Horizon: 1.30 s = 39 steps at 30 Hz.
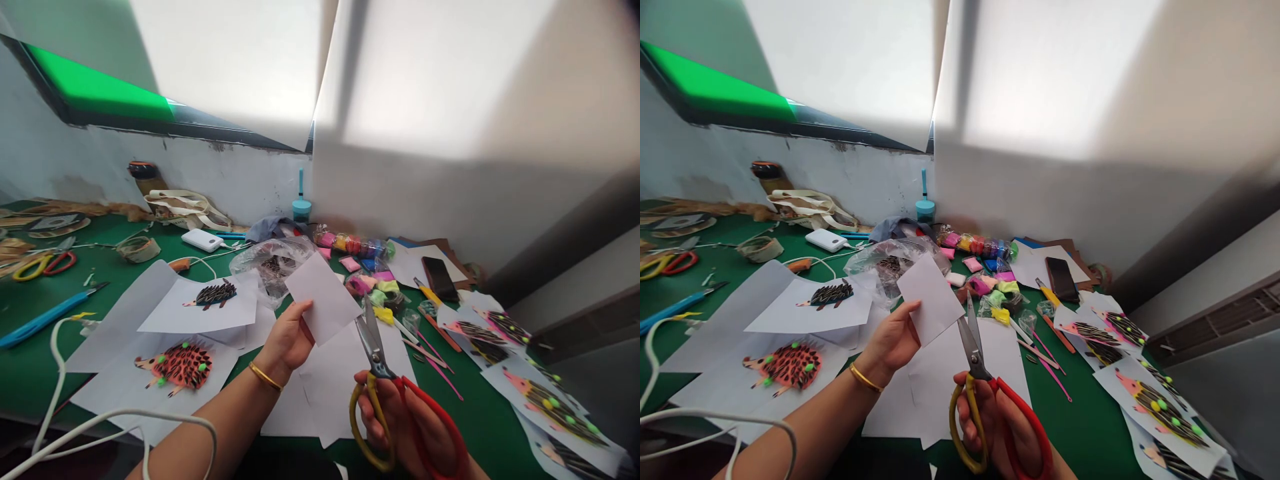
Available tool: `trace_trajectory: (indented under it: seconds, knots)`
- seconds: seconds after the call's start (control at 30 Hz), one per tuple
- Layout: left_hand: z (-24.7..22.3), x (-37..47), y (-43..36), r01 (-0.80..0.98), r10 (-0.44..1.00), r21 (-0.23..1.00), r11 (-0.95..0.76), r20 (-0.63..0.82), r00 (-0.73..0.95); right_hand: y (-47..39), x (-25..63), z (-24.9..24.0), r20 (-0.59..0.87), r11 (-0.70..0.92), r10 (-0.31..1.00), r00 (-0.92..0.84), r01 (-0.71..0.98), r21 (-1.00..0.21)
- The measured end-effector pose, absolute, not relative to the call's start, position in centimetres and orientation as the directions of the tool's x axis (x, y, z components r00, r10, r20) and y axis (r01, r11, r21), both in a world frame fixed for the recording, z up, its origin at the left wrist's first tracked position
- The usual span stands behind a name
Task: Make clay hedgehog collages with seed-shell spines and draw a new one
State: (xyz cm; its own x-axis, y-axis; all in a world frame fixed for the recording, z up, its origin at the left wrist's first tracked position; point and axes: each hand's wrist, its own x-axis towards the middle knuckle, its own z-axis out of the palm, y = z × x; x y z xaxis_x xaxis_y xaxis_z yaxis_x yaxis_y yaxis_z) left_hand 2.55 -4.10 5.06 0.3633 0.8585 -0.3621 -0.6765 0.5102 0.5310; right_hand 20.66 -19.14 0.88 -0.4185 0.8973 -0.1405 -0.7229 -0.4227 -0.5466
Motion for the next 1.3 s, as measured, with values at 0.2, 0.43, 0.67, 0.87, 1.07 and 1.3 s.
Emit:
trace_trajectory:
  seconds: [0.2, 0.43, 0.67, 0.87, 1.07, 1.3]
  knots:
    - [5.0, 3.1, -4.5, -0.730, 0.880, 0.503, 0.463, -0.357, 0.312, -18.8, 19.8, 0.9, -0.112, -0.407, 0.903, -0.415, -0.739, -0.537]
    - [4.1, 4.0, -4.6, -0.764, 0.921, 0.533, 0.364, -0.328, 0.209, -18.7, 19.2, 0.8, -0.106, -0.410, 0.902, -0.419, -0.749, -0.521]
    - [3.9, 4.1, -4.5, -0.677, 0.988, 0.733, 0.065, -0.144, -0.061, -18.7, 18.8, 0.9, -0.109, -0.415, 0.900, -0.422, -0.753, -0.511]
    - [3.2, 3.4, -3.6, -0.537, 0.990, 0.836, -0.118, 0.058, -0.126, -18.7, 18.7, 1.5, -0.103, -0.442, 0.884, -0.456, -0.745, -0.500]
    - [2.4, 3.4, -3.5, -0.535, 0.995, 0.839, -0.104, 0.090, -0.052, -18.4, 18.8, 1.5, -0.090, -0.455, 0.873, -0.479, -0.733, -0.506]
    - [2.4, 3.2, -3.3, -0.531, 0.993, 0.839, -0.120, 0.101, -0.065, -18.5, 19.0, 1.4, -0.072, -0.401, 0.899, -0.432, -0.744, -0.534]
